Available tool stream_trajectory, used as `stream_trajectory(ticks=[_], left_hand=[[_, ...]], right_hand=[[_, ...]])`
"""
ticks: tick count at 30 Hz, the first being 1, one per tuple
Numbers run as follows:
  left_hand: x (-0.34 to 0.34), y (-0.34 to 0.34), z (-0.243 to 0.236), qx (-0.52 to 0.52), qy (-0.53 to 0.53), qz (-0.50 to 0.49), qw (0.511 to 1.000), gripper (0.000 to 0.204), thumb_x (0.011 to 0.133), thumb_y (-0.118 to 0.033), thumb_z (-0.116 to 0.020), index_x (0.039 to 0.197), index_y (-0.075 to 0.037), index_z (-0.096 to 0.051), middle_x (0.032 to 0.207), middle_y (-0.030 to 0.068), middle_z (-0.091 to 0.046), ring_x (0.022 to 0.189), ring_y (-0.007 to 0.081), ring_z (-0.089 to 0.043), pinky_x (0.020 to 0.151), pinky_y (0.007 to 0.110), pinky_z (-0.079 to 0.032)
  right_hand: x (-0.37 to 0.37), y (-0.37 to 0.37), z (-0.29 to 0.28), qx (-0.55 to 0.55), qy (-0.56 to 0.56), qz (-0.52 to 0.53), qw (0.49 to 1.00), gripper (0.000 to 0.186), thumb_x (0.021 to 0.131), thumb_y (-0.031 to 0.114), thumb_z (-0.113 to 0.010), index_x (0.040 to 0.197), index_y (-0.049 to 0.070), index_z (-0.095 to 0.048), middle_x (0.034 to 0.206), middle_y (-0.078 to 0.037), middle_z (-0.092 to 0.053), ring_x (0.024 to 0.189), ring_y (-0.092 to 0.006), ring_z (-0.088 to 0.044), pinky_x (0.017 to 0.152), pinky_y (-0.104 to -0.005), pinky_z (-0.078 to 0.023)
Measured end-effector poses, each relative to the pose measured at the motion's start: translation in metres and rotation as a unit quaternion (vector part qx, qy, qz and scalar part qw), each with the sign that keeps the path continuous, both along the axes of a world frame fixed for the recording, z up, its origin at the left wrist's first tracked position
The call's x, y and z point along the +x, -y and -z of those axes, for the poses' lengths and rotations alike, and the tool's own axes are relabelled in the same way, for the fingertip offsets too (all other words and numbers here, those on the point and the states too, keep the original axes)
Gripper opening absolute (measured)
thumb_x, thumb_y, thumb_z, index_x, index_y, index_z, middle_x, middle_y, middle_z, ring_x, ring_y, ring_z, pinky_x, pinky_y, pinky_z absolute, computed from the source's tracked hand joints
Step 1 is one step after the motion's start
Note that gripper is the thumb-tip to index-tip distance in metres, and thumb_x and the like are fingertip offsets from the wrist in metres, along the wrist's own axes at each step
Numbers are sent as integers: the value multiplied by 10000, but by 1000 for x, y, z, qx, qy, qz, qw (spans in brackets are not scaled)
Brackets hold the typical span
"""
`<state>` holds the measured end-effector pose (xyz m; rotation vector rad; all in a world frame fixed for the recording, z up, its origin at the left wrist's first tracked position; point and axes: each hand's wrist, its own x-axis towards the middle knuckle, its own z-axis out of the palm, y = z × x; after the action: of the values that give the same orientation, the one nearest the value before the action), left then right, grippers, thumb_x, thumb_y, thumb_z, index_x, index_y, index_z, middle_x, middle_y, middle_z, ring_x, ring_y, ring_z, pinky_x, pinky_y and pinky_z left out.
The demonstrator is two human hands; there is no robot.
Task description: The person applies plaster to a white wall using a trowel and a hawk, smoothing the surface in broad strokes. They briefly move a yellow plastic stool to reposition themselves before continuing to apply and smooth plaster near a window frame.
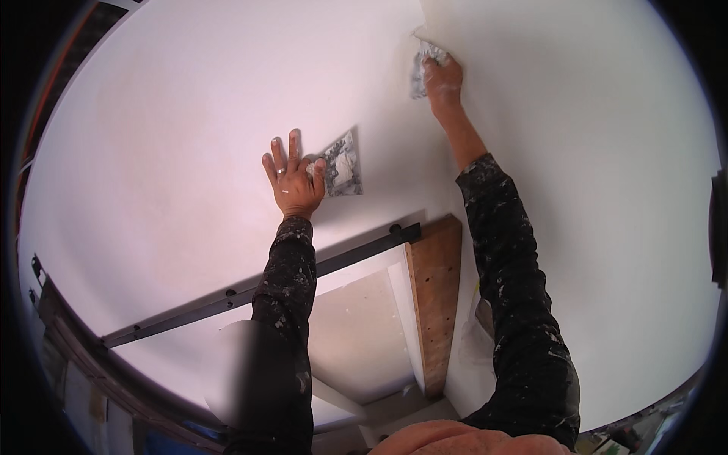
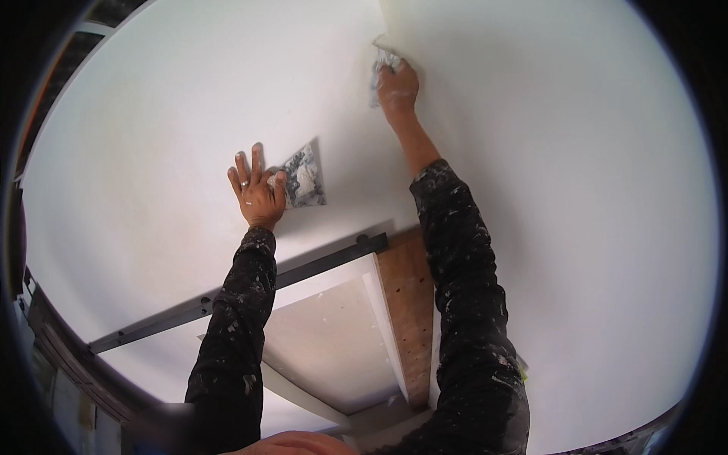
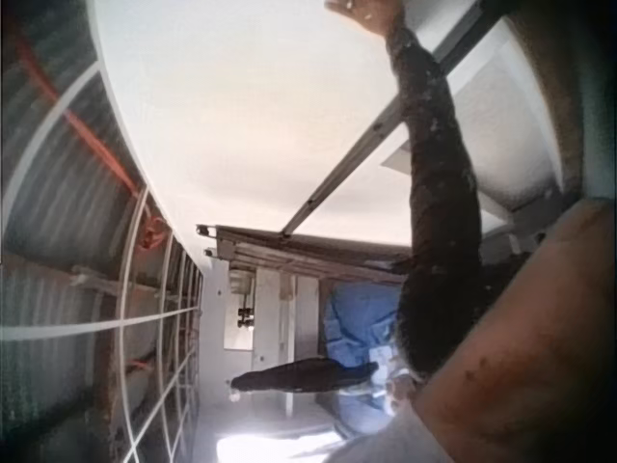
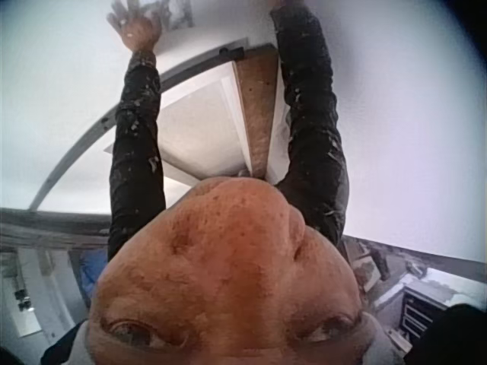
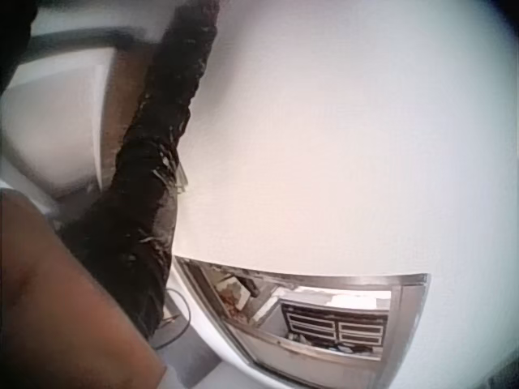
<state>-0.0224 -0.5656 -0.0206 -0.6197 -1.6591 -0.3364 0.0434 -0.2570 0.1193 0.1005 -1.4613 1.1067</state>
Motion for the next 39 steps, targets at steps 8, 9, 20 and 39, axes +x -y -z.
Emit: stream_trajectory(ticks=[8,9,20,39], left_hand=[[0,-21,-12,-9,-19,8,1000,574,1021,-489,-374,975,-65,-758,1606,9,-315,1500,366,-165,1193,579,-98],[0,-20,-11,-6,-16,13,1000,576,1021,-490,-372,977,-65,-759,1605,10,-318,1500,365,-166,1194,579,-97],[-2,-5,-1,-10,-9,-3,1000,603,1025,-501,-362,962,-55,-762,1611,2,-306,1514,334,-136,1214,528,-49],[-2,4,3,-1,-11,23,1000,622,1022,-511,-368,938,-35,-760,1611,3,-307,1515,338,-131,1212,537,-43]], right_hand=[[-49,-44,48,-246,-66,-250,934,237,922,139,-609,1122,13,-585,1010,-121,-635,844,-266,-639,718,-427,-533],[-45,-45,51,-196,-64,-193,959,234,930,154,-595,1116,12,-589,992,-119,-651,836,-277,-649,735,-439,-535],[-9,35,-46,176,159,332,913,333,911,188,-513,1201,55,-609,1262,-180,-589,1103,-415,-600,900,-492,-521],[-73,42,-65,104,-6,452,886,501,920,267,-588,1277,-57,-450,1289,-269,-461,1171,-474,-477,939,-627,-412]])
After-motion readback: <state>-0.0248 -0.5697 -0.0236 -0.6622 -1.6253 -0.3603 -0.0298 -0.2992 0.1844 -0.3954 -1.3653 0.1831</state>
